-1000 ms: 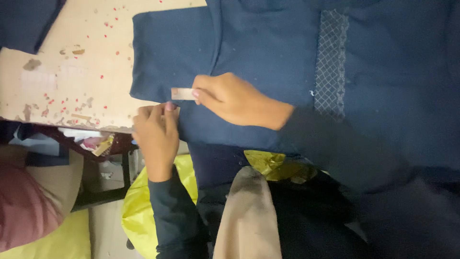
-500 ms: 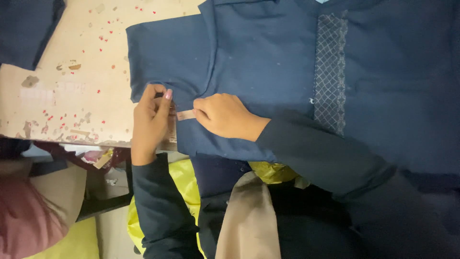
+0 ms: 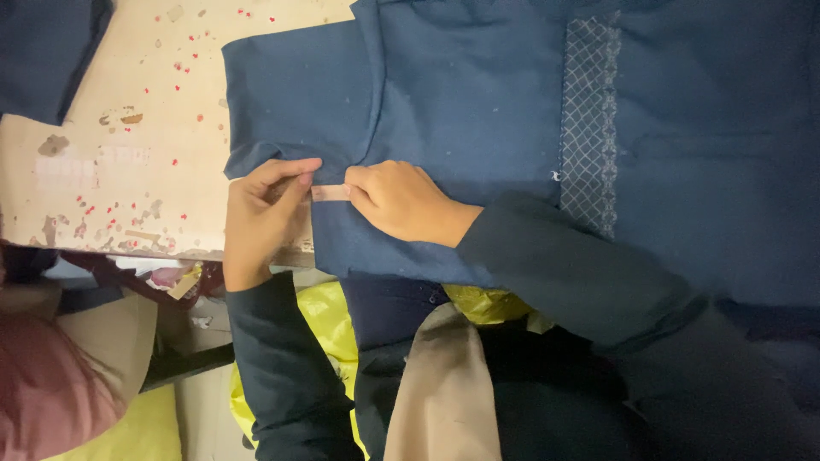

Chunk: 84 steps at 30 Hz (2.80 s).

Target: Measuring various dimensions of a shirt using a measuring tape and ruler for quality control or pattern verification

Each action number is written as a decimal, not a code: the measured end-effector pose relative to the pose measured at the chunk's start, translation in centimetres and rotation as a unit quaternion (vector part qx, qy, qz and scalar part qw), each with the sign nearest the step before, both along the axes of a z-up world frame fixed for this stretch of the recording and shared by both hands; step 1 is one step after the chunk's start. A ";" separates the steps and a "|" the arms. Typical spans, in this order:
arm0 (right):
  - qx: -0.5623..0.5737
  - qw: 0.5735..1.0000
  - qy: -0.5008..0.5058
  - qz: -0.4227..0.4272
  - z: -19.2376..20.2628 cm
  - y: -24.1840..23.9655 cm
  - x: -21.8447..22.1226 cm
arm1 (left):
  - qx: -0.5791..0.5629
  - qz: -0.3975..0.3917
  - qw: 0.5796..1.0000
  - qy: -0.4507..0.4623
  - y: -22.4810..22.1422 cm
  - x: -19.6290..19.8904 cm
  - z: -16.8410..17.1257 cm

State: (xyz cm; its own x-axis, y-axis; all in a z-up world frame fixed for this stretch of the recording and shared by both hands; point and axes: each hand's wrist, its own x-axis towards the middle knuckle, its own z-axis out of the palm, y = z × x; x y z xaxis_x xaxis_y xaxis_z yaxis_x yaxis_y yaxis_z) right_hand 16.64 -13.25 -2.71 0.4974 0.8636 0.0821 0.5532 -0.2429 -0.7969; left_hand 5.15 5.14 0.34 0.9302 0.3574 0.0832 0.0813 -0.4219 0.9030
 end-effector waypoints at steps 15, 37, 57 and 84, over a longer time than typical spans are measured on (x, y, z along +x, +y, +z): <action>-0.011 0.999 -0.047 0.000 -0.1 0.0 -0.3 | -0.048 -0.019 0.999 -0.007 1.1 -1.2 -2.4; -0.162 0.984 -0.072 -0.003 3.3 -0.9 0.4 | -0.017 0.023 0.999 0.043 0.1 -0.9 -2.5; -0.289 0.932 0.164 -0.143 9.5 -24.2 6.5 | -0.037 0.063 0.988 0.136 -1.7 -0.3 1.6; -0.311 0.928 0.107 -0.174 6.3 -24.4 6.1 | 0.487 -0.099 0.864 -0.077 -23.8 2.1 3.2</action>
